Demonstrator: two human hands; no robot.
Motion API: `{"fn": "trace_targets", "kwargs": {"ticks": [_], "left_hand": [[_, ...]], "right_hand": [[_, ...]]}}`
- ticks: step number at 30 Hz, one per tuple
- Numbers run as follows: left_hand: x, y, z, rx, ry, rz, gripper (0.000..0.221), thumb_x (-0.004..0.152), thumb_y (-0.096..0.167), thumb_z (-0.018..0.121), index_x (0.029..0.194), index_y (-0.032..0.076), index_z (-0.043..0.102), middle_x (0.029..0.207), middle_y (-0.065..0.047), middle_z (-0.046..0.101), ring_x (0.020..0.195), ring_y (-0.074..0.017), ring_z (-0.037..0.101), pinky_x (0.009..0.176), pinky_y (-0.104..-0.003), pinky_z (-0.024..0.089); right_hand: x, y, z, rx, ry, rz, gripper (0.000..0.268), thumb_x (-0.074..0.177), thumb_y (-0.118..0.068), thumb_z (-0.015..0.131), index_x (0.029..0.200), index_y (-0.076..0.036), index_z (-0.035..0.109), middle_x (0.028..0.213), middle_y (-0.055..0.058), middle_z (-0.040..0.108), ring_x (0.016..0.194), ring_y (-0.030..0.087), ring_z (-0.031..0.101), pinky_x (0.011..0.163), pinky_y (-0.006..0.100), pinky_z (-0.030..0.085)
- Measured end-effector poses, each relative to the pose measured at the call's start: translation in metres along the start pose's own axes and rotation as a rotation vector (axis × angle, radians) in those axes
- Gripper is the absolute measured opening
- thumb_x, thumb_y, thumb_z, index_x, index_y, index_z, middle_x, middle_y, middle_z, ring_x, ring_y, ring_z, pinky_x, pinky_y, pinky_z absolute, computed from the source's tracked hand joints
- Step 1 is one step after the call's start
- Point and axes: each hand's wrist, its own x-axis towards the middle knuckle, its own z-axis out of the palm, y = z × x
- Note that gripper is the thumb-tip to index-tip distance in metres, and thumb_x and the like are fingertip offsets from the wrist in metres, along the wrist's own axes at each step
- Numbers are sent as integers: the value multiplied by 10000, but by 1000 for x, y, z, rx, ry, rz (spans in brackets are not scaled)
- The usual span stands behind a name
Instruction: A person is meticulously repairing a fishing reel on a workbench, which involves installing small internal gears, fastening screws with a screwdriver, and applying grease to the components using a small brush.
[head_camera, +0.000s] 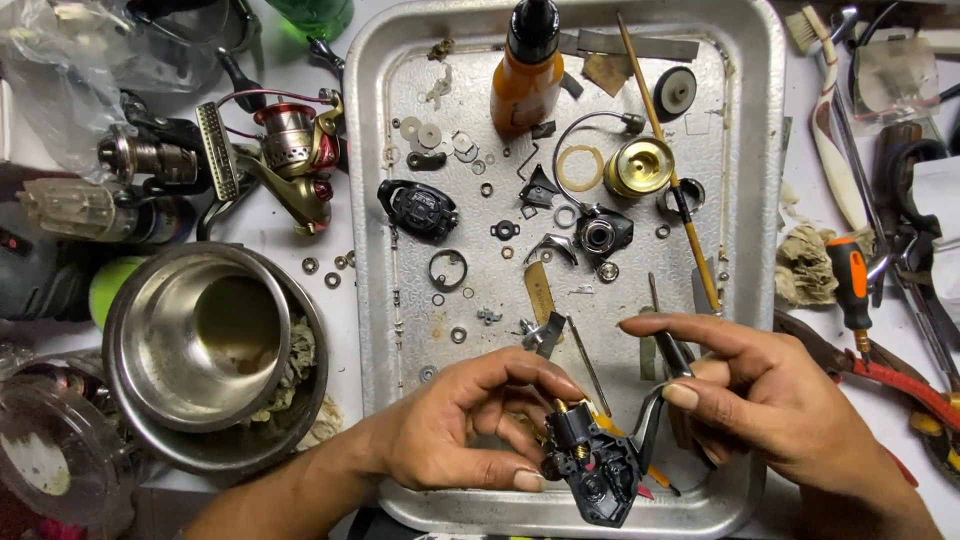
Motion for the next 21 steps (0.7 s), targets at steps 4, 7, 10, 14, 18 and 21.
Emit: {"fn": "trace_targets", "kwargs": {"ticks": [4,7,10,14,18,21], "left_hand": [[-1,-8,-3,20,-18,64,501,785,-88,652,1224,-25,419,1219,-190,486,896,-170,620,842,-250,555],[-3,-8,-5,43,-28,83,502,775,-74,673,1220,-11,450,1185,-173,479,846,-174,607,820,-255,566],[-3,-6,-6,95,24,57,478,742,-3,715,1163,36,493,1167,-155,511,817,-169,618,792,-252,567],[-5,-5,-7,106,1,106,492,756,28,717,1188,50,481,1171,-133,487,831,-145,578,770,-219,543],[-5,3,-3,224,49,106,494,738,166,727,1166,73,499,1135,-108,502,1035,-203,579,835,-261,558],[-5,6,-2,183,31,166,404,802,63,664,1176,28,514,1131,-138,534,954,-205,615,837,-258,564]], "right_hand": [[-2,3,1,-31,-7,-65,457,769,-150,631,1211,-34,626,381,19,428,310,132,443,340,221,357],[-6,8,5,-19,24,-67,444,768,-124,634,1202,-30,612,403,10,400,340,127,423,353,233,372],[-8,11,9,-51,64,-181,425,760,-69,639,1179,-15,595,454,-13,366,398,101,397,408,216,371],[-8,15,12,-20,94,-229,450,764,-80,624,1203,-6,553,447,15,448,389,103,447,397,210,380],[-2,17,12,-163,83,-335,438,786,-144,601,1199,-20,523,468,39,555,375,100,515,390,192,417],[-3,16,12,-221,131,-327,481,784,-167,587,1235,-13,521,479,11,430,394,86,440,411,181,367]]}}
